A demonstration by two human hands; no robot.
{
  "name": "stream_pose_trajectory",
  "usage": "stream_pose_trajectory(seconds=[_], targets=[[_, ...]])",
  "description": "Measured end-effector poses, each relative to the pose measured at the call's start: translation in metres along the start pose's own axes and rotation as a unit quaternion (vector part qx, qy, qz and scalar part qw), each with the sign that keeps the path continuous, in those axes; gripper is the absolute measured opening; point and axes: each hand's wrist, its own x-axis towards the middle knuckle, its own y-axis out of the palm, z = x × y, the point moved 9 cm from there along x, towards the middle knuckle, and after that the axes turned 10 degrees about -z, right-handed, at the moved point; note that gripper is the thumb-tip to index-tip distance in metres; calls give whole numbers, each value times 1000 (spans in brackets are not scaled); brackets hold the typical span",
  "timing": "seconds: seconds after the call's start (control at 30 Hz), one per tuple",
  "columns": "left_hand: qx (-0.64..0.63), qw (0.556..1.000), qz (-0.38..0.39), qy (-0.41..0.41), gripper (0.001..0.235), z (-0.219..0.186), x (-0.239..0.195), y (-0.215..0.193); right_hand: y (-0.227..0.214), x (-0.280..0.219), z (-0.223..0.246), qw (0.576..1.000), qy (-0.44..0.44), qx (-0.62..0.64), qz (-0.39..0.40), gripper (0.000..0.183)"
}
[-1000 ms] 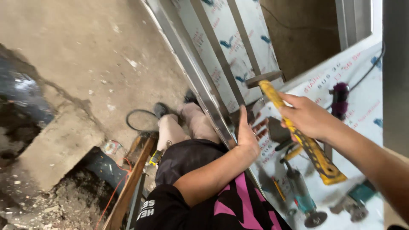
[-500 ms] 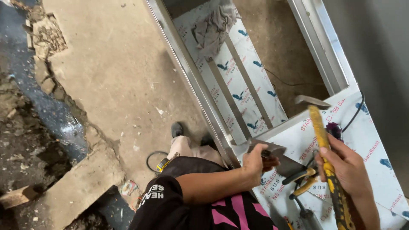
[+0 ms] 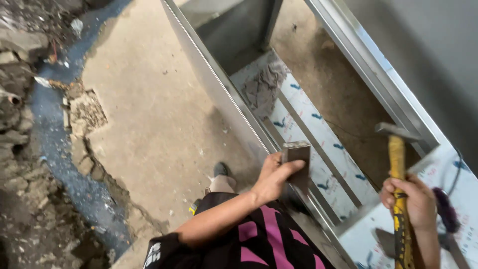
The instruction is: The person is assembling or repairing a metal cabinet, using a hammer to fit metal pieces and joints together.
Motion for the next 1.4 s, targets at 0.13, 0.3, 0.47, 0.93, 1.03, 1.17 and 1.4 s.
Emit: stream_pose_trajectory(seconds=[0.13,0.3,0.47,0.93,1.03,1.17,1.4], targets=[[77,994,-70,19,38,-92,29,-85,98,20,-39,993,88,-56,-62,17],[263,954,-104,101,46,-231,114,-142,161,63,-99,983,173,37,-52,18],[393,882,-60,252,46,-348,219,-154,242,94,-99,974,212,11,-75,19],[777,238,471,343,12,-285,407,-228,403,152,-108,962,227,26,-152,16],[678,188,540,463,23,-291,399,-229,436,138,-103,953,232,19,-195,17],[590,154,608,509,34,-289,401,-248,497,120,-96,943,221,69,-240,17],[492,137,689,515,30,-290,406,-250,582,112,-87,916,218,157,-296,27]])
